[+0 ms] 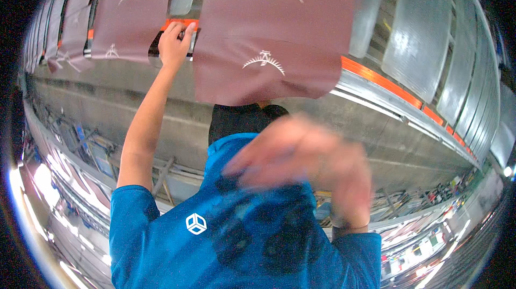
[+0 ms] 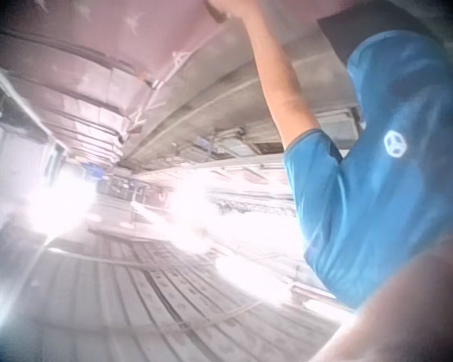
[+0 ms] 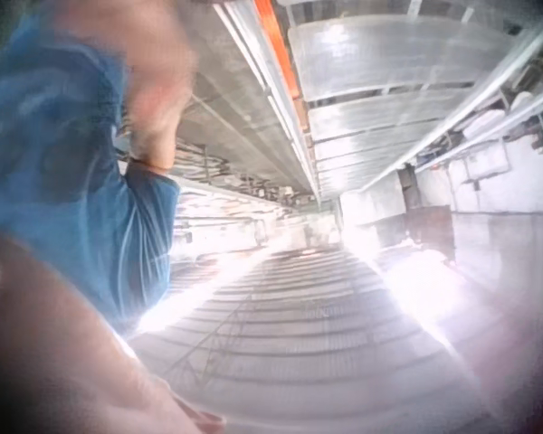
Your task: The person walks along a conveyor line and repeatedly picks up maroon yoga mats. They fold each mat in half and place it onto the moving conveyor belt, continuing this process for multiple mats.
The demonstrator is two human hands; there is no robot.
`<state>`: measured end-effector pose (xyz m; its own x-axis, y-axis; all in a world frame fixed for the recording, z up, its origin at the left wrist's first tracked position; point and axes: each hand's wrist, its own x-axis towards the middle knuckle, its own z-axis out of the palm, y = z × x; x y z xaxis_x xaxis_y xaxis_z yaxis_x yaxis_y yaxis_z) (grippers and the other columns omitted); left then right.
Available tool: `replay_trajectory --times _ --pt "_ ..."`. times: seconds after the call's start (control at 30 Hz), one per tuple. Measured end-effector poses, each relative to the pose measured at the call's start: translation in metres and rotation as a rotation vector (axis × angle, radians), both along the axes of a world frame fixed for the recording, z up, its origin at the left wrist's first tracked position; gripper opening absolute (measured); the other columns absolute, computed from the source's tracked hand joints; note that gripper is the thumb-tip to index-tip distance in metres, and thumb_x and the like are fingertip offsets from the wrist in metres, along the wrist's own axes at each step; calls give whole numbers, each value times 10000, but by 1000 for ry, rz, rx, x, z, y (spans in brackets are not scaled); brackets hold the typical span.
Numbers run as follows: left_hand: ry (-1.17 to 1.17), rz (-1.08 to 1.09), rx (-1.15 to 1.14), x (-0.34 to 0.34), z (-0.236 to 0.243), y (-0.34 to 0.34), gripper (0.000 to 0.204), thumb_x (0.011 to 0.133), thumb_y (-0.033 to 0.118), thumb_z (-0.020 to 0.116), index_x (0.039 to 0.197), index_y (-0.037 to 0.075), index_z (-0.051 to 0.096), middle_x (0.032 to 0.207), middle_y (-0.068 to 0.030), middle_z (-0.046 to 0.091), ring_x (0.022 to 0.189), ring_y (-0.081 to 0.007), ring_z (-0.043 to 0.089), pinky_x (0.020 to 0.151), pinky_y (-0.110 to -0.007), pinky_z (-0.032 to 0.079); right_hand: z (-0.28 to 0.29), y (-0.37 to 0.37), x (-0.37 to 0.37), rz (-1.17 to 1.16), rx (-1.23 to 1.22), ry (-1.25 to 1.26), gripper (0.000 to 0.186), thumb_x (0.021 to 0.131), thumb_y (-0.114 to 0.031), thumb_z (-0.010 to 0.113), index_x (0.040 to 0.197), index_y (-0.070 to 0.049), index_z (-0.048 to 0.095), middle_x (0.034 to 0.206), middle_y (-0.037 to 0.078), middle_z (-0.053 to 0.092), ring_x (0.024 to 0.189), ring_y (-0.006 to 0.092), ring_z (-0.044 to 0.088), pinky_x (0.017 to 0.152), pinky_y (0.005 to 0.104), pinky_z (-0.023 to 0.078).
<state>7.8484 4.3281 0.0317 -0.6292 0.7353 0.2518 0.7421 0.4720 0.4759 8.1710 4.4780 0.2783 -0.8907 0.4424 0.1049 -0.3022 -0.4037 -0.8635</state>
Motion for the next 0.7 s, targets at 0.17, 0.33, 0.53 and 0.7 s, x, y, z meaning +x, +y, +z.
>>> replay_trajectory --times 0.17,0.33,0.53,0.7 --pt "28 -21 9 1 13 8 395 853 373 665 679 25 600 685 -60 553 567 -256 518 545 -369 401 79 -50 -28 168 -300 574 724 972 -430 309 947 239 585 1027 472 526 918 542 581 803 543 485" --pt "50 -11 16 -4 4 7 379 853 373 662 686 36 616 689 -64 557 576 -262 524 555 -373 411 124 -133 -61 -630 -541 631 310 836 -64 606 872 243 600 1013 465 549 812 487 646 638 495 541" --pt "77 -80 -21 -3 5 8 404 853 361 656 646 28 557 660 -97 507 596 -296 507 563 -408 391 52 -38 -32 133 -284 856 878 820 -620 326 1204 149 506 1298 432 354 1209 473 423 946 523 404" --pt "86 -63 -22 0 14 6 403 849 346 661 655 20 525 679 -96 507 607 -292 497 573 -403 379 -21 84 -35 -169 -612 -83 563 993 -375 419 1385 21 340 1348 240 455 1219 310 490 1004 438 427"
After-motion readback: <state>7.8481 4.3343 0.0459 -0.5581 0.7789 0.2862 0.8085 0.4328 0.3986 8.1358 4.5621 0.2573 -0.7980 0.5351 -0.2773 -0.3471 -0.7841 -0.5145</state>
